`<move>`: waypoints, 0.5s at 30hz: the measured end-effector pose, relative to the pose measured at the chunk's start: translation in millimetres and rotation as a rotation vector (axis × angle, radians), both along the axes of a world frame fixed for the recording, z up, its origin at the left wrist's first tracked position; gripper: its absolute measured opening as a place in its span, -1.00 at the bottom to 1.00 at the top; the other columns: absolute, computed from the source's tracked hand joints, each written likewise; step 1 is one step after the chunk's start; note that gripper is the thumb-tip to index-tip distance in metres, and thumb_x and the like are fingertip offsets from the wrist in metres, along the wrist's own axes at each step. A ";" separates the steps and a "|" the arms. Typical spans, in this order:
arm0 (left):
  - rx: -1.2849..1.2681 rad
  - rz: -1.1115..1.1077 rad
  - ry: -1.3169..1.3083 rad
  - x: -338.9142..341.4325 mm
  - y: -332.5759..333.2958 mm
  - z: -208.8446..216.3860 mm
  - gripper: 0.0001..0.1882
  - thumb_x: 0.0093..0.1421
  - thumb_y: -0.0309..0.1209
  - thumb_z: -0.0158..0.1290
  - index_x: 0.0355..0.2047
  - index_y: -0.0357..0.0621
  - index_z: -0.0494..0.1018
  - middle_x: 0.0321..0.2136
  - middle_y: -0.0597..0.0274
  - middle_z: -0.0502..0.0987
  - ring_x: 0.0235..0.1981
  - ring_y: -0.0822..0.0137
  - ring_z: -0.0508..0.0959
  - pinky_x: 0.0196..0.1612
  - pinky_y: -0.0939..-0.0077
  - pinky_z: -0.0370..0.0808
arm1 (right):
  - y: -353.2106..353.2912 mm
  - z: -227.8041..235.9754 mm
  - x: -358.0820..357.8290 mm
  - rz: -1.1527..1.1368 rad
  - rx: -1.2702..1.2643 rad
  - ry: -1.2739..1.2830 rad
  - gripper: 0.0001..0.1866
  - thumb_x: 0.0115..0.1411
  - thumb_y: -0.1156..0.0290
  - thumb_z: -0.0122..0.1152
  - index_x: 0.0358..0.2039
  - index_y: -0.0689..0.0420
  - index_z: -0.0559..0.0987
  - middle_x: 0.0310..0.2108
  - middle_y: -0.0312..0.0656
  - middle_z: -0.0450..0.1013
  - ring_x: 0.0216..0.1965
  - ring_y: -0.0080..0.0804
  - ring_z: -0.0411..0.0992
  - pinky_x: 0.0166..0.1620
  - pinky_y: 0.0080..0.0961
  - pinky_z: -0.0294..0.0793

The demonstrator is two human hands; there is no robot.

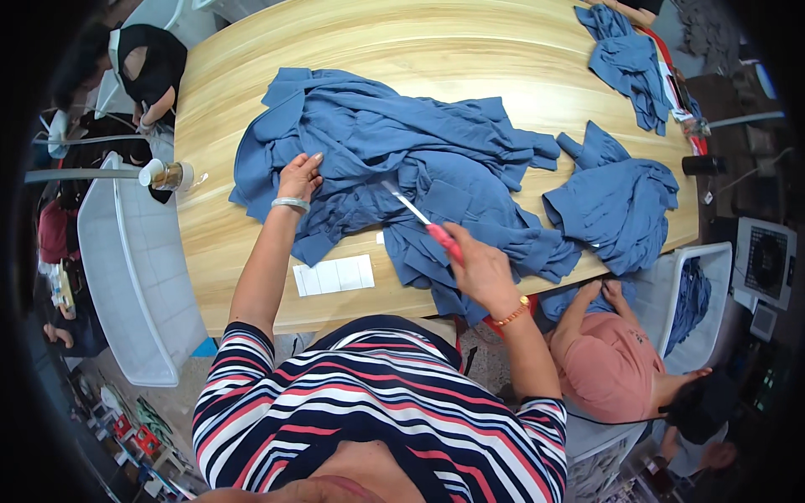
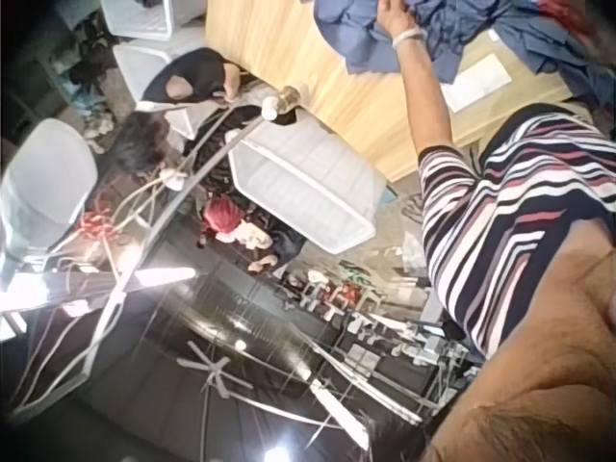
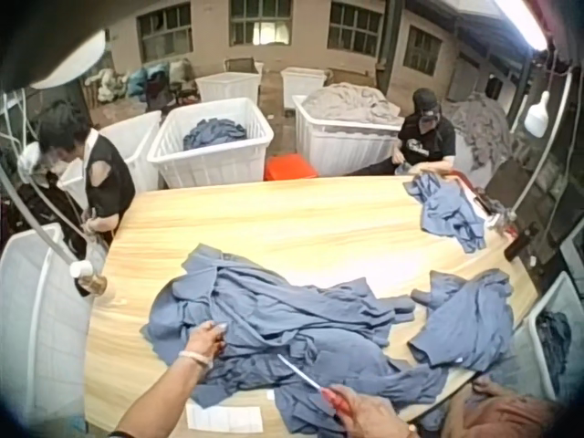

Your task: Trim excess threads from sewn garments using scissors.

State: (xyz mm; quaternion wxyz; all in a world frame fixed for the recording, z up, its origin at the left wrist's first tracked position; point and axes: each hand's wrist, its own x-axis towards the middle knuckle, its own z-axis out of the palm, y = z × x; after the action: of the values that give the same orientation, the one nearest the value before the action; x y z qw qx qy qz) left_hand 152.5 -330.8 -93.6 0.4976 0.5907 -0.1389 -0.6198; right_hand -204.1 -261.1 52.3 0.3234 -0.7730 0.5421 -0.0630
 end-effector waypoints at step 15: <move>-0.080 0.061 0.170 5.8 24.1 -17.1 -0.88 0.15 -0.49 0.13 -0.43 -0.15 0.38 -0.50 0.32 0.45 -0.47 0.43 0.51 -0.28 0.40 0.63 | -11.2 -5.3 82.9 0.157 0.032 0.034 -0.71 0.17 0.34 0.08 -0.09 0.07 0.37 -0.47 0.02 0.49 -0.40 0.04 0.48 -0.33 -0.12 0.41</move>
State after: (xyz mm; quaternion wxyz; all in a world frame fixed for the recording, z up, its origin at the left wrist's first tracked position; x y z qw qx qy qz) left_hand 158.3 -306.7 -110.7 0.5493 0.5198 -0.1027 -0.6461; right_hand -121.2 -272.3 47.0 0.3304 -0.8090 0.4860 -0.0157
